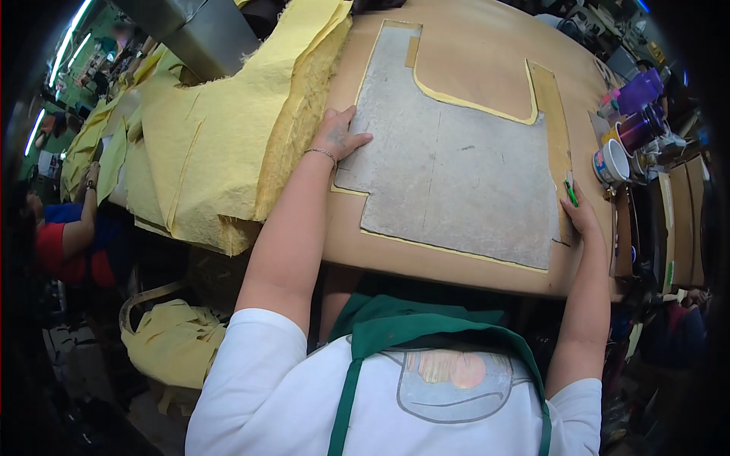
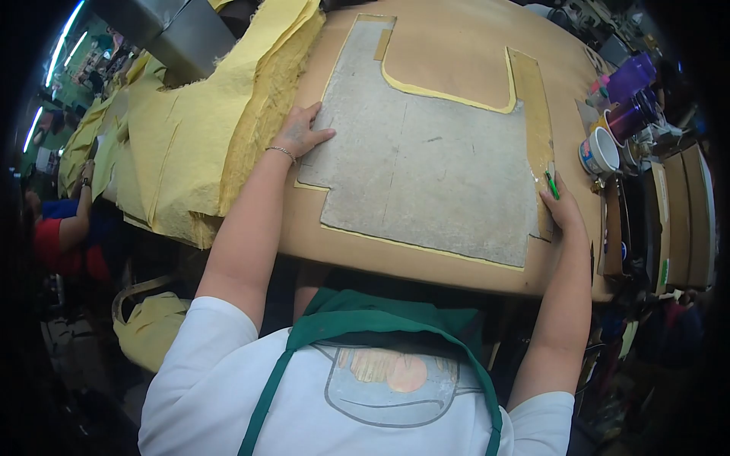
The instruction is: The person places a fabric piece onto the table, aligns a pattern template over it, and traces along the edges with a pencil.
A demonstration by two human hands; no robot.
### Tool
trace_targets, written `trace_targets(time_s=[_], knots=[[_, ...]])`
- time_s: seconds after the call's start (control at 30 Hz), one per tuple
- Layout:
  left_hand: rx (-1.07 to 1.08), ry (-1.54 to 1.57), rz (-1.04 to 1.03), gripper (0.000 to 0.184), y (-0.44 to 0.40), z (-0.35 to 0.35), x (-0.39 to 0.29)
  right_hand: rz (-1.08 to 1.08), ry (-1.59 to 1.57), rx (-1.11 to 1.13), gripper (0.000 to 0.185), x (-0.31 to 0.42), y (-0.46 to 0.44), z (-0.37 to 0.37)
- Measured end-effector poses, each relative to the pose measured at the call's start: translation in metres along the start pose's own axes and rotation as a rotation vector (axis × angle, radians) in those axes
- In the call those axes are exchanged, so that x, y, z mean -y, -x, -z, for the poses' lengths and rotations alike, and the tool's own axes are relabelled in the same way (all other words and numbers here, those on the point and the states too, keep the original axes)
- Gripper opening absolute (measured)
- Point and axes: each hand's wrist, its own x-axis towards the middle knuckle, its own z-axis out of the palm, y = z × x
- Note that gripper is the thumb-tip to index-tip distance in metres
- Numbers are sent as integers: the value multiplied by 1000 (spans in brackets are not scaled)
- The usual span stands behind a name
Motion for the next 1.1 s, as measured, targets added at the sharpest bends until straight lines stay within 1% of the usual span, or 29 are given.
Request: trace_targets(time_s=[0.17,0.27,0.4,0.5,0.6,0.8,0.9,1.0,1.1], knots=[[-37,-4,-69,76,0,-2,3,-5,-2,-12,69,-2,-2,2],[-18,35,-32,75,4,1,-2,-58,21,-12,68,17,8,3],[-8,52,-17,76,5,3,-4,-59,-28,10,66,11,4,1],[-2,59,-13,77,4,2,-3,-83,20,2,68,21,10,4],[-12,66,-34,78,3,0,1,-67,25,-19,67,12,7,2],[-57,210,-57,75,0,-9,9,-39,61,-49,66,5,4,-2],[-63,240,-59,74,1,-10,7,-59,77,-63,65,4,4,-2],[-67,146,-80,73,2,-11,6,-79,83,-75,65,8,6,-3],[-123,154,-95,73,0,-16,11,-89,116,-88,64,13,8,-2]])
